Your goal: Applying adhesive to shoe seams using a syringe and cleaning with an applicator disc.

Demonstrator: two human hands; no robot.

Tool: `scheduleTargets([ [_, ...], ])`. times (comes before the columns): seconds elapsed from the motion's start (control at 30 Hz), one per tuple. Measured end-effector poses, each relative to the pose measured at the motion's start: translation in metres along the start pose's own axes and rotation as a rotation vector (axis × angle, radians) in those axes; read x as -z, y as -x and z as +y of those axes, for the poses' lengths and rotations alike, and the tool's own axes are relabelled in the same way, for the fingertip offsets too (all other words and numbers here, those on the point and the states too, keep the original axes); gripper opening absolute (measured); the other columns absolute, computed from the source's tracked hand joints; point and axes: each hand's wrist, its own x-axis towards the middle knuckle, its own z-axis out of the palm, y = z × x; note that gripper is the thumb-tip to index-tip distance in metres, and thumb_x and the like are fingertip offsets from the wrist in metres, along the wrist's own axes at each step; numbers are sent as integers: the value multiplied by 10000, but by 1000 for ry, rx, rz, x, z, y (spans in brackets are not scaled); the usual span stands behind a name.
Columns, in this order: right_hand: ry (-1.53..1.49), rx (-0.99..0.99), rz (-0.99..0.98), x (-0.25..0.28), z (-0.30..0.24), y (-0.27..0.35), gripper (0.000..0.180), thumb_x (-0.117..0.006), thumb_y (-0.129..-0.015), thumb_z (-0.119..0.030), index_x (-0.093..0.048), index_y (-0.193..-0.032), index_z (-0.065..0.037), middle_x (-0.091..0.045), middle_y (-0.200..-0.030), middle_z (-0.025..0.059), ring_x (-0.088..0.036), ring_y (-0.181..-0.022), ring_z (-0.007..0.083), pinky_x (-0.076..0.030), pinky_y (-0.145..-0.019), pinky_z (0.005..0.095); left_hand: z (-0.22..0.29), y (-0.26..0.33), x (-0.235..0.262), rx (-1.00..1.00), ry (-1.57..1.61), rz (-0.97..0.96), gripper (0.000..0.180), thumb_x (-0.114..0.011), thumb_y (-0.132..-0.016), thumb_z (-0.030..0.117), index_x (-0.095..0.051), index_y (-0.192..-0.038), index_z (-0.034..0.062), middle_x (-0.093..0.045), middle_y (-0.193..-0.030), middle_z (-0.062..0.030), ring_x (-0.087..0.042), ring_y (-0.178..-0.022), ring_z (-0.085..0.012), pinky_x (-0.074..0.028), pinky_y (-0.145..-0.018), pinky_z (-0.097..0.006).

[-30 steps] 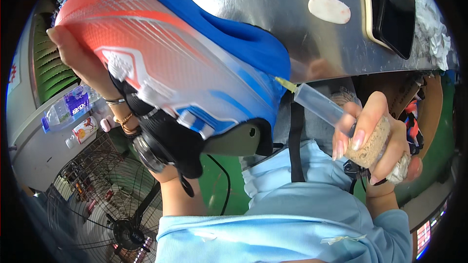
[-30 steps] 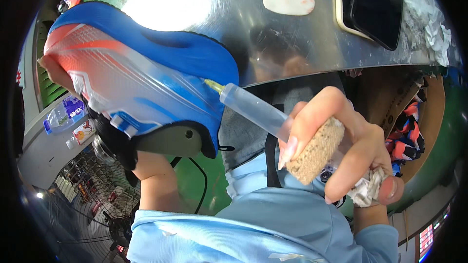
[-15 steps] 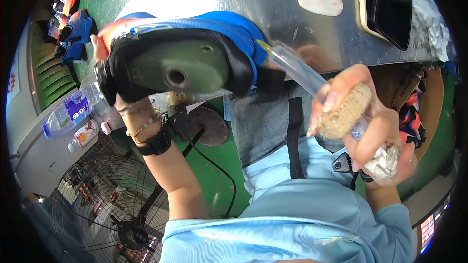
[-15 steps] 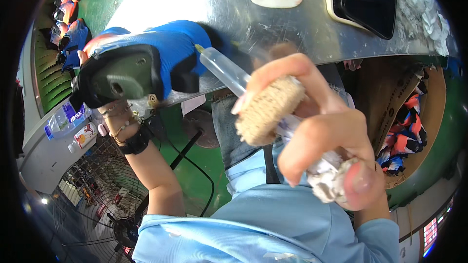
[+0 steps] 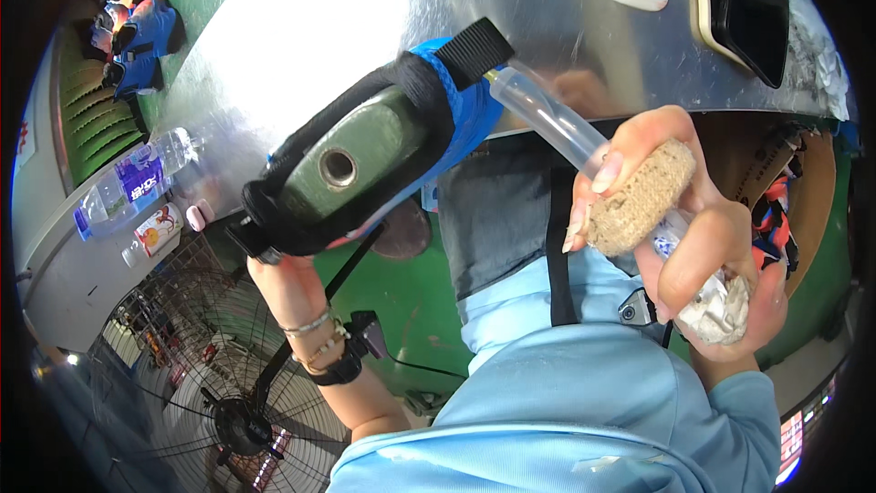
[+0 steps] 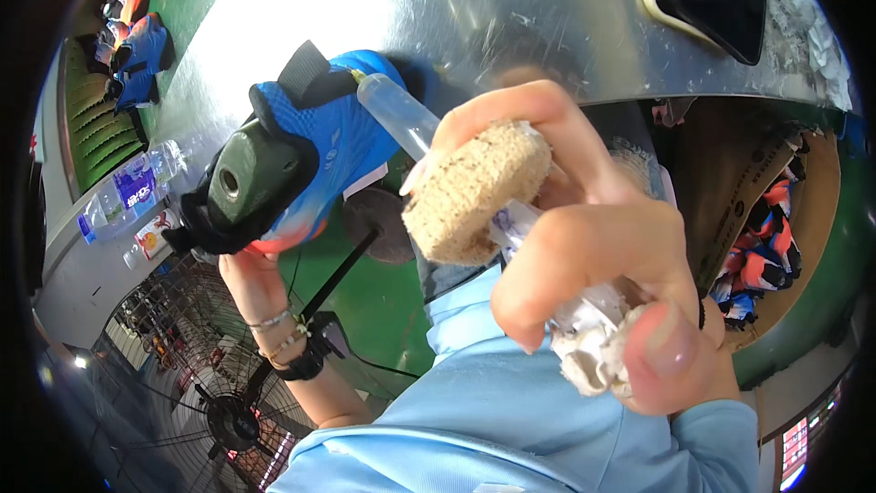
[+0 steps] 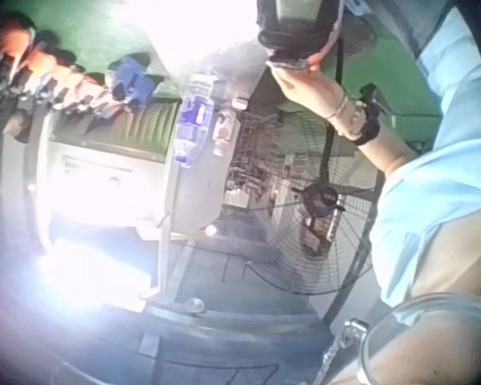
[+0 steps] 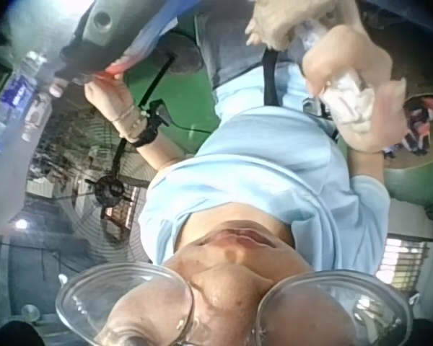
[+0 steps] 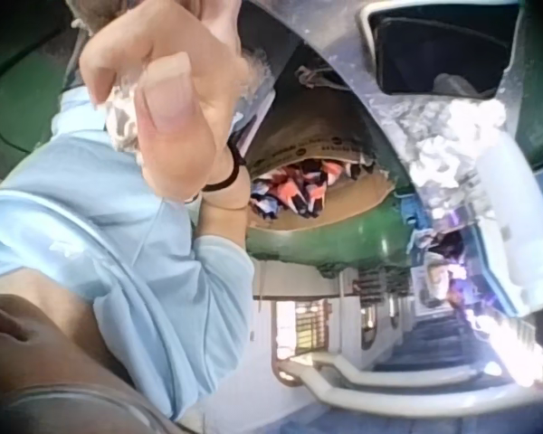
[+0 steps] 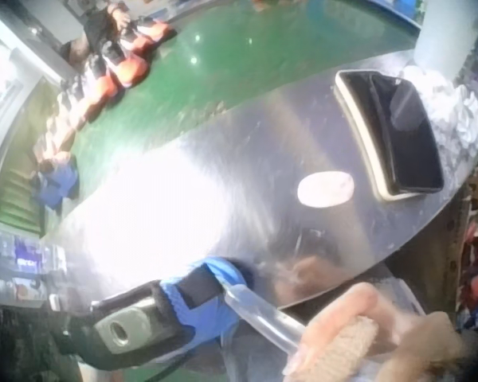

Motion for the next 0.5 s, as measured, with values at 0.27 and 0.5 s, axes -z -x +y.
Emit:
scheduleTargets([
  [0.27, -6, -31, 40, -6, -2, 14, 665, -331, -850, -691, -476, -489, -152, -374, -1049, 159, -475, -862, 305, -451, -726, 413, -35, 70, 12, 265, 13, -50, 443, -567, -782, -93, -466, -1204, -3, -580, -1117, -73, -571, -1012, -198, -470, -891, -352],
  [0.5, 27, -88, 67, -11, -2, 16, 674, -324, -844, -704, -417, -477, -147, -376, -1060, 149, -457, -905, 304, -421, -738, 413, -28, 81, -31, 338, 186, -251, 620, -791, -698, 111, -496, -1222, -43, -579, -1175, -108, -557, -1060, -195, -442, -935, -345],
])
